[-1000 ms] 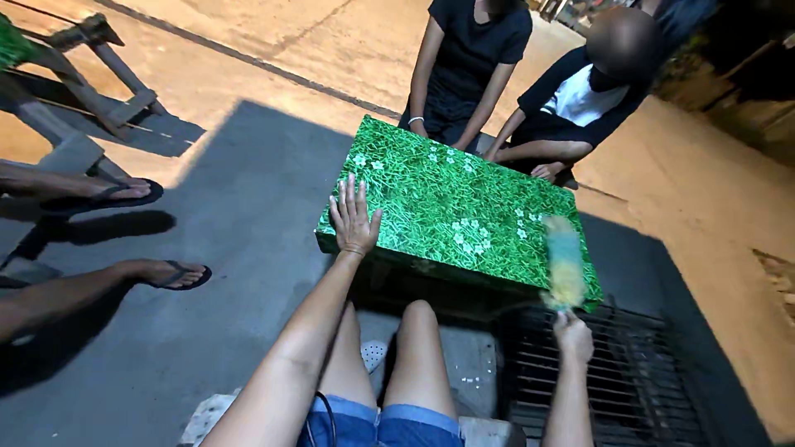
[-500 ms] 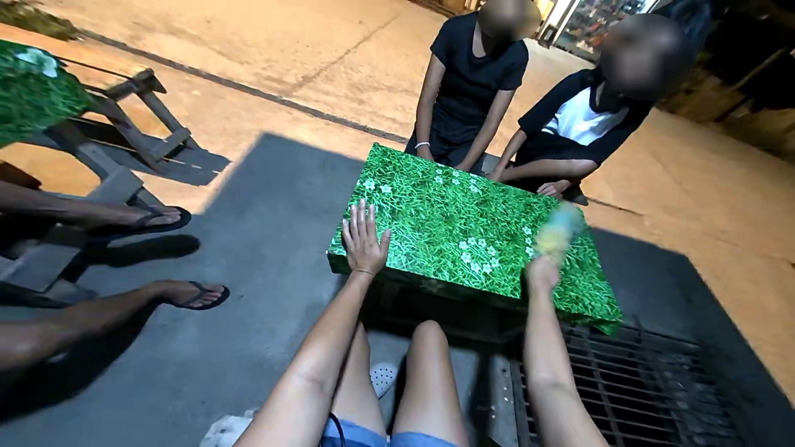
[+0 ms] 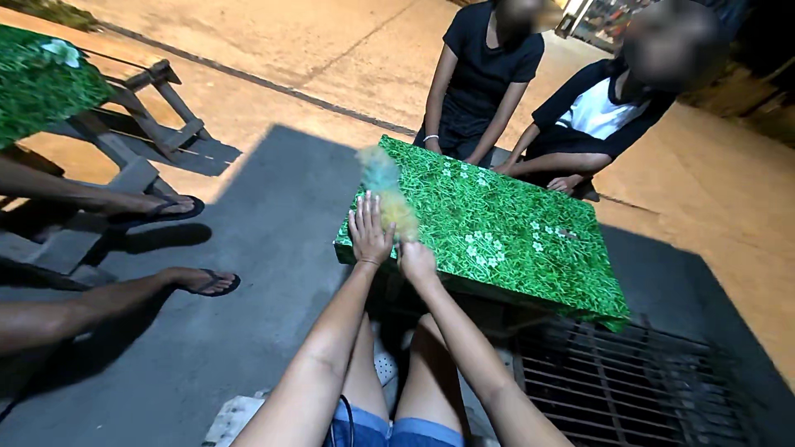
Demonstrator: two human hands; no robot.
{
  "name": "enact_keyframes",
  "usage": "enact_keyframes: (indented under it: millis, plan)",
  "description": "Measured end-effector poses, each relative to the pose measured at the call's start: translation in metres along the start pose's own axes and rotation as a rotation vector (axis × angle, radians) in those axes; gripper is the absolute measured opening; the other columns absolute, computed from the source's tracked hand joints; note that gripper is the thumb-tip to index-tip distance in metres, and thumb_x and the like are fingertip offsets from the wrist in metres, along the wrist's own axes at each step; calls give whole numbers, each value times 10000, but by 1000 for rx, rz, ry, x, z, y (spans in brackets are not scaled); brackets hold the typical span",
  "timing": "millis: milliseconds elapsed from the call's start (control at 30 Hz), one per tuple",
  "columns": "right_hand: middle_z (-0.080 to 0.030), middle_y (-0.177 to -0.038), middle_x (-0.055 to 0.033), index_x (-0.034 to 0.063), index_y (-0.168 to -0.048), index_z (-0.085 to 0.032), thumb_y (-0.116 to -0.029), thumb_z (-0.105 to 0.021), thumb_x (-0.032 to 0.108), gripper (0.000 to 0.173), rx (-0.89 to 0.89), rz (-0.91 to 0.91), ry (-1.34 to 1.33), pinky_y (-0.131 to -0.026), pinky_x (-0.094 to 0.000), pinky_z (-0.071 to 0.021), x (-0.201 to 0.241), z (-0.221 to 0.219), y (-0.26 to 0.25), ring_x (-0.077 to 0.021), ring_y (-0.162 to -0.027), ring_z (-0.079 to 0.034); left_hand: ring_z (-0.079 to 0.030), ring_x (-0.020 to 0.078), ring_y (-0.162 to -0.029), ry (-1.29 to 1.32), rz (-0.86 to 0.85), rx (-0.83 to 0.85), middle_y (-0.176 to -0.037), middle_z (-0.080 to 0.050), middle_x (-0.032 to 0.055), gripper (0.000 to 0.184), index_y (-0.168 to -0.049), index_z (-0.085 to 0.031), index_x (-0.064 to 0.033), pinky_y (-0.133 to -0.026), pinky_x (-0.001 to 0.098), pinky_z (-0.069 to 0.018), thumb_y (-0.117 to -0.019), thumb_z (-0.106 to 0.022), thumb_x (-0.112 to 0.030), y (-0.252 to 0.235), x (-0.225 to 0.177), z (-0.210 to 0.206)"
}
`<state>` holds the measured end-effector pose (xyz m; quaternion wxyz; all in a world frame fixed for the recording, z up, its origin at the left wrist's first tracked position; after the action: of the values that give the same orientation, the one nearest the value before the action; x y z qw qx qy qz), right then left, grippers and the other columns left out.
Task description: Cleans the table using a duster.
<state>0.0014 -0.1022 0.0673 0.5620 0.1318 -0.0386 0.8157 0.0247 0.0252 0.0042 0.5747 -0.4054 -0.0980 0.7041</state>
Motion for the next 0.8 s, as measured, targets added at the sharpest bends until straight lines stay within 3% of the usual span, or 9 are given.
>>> enact_keyframes:
  millis: [100, 167, 233, 333, 400, 500, 600, 800]
  plan:
    - [-734, -1132, -190, 212, -1480, -542, -1109, -419, 332, 408, 139, 50, -3, -910, -590, -546, -13, -1, 39, -398, -1098, -699, -101, 326, -1603, 3, -12, 19, -1732, -142, 117, 756, -1640, -216, -72, -1265, 601, -56, -1062, -177, -557, 0, 3, 1]
    - [-731, -1203, -163, 250, -1493, -553, -1110, -407, 355, 423, 159, -24, -54, -980, -577, -524, -51, 6, 65, -366, -1158, -685, -148, 344, -1593, 20, -18, -3, -1716, -195, 144, 758, -1631, -247, -66, -1260, 608, -76, -1056, -188, -557, -1, 2, 1]
    - [-735, -1205, -157, 210, -1427, -621, -1101, -432, 365, 408, 73, -196, -123, -991, -578, -523, -105, 15, 93, -356, -1151, -692, -161, 361, -1588, 34, -14, -10, -1706, -213, 167, 746, -1626, -261, -65, -1255, 615, -89, -1060, -192, -546, -3, 1, 2]
    - [-734, -1165, -221, 147, -1411, -633, -1097, -452, 375, 428, -147, -554, -147, -942, -639, -530, -200, 32, 143, -426, -1091, -704, -138, 360, -1592, 38, -3, 0, -1714, -191, 158, 721, -1626, -258, -84, -1255, 614, -73, -1061, -208, -531, -4, -1, 5]
    - [-698, -1209, -289, 90, -1411, -624, -1102, -446, 357, 445, -274, -795, -141, -957, -681, -500, -257, 41, 183, -499, -1129, -667, -168, 375, -1584, 45, -19, -44, -1699, -229, 176, 716, -1614, -289, -71, -1248, 617, -90, -1068, -222, -529, -3, -3, 6]
    - [-646, -1294, -320, 52, -1412, -607, -1109, -429, 320, 442, -377, -1032, -125, -1005, -684, -465, -311, 43, 229, -517, -1219, -614, -171, 384, -1582, 31, -24, -45, -1698, -224, 187, 727, -1611, -286, -54, -1245, 624, -97, -1068, -202, -530, -2, -4, 7]
    - [-649, -1286, -320, 37, -1397, -608, -1116, -413, 304, 434, -374, -1065, -123, -998, -666, -474, -302, 39, 228, -503, -1214, -622, -179, 382, -1580, 19, -23, -48, -1699, -225, 184, 730, -1611, -287, -50, -1244, 620, -103, -1067, -192, -526, -4, -5, 6]
    - [-727, -1141, -255, 57, -1403, -607, -1115, -406, 297, 426, -214, -692, -203, -929, -618, -544, -170, 14, 164, -442, -1065, -710, -185, 356, -1583, 14, -17, -50, -1702, -234, 159, 739, -1615, -289, -65, -1253, 595, -107, -1064, -181, -546, -4, -3, 4]
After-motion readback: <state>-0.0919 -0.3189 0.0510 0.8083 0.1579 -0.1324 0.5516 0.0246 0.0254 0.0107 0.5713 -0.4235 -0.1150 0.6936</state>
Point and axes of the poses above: each hand's wrist, its own y-axis away from the middle knuckle, its own z-axis out of the back of the hand, x = y × z, the point moved 3 cm from there along -y, towards the middle knuckle
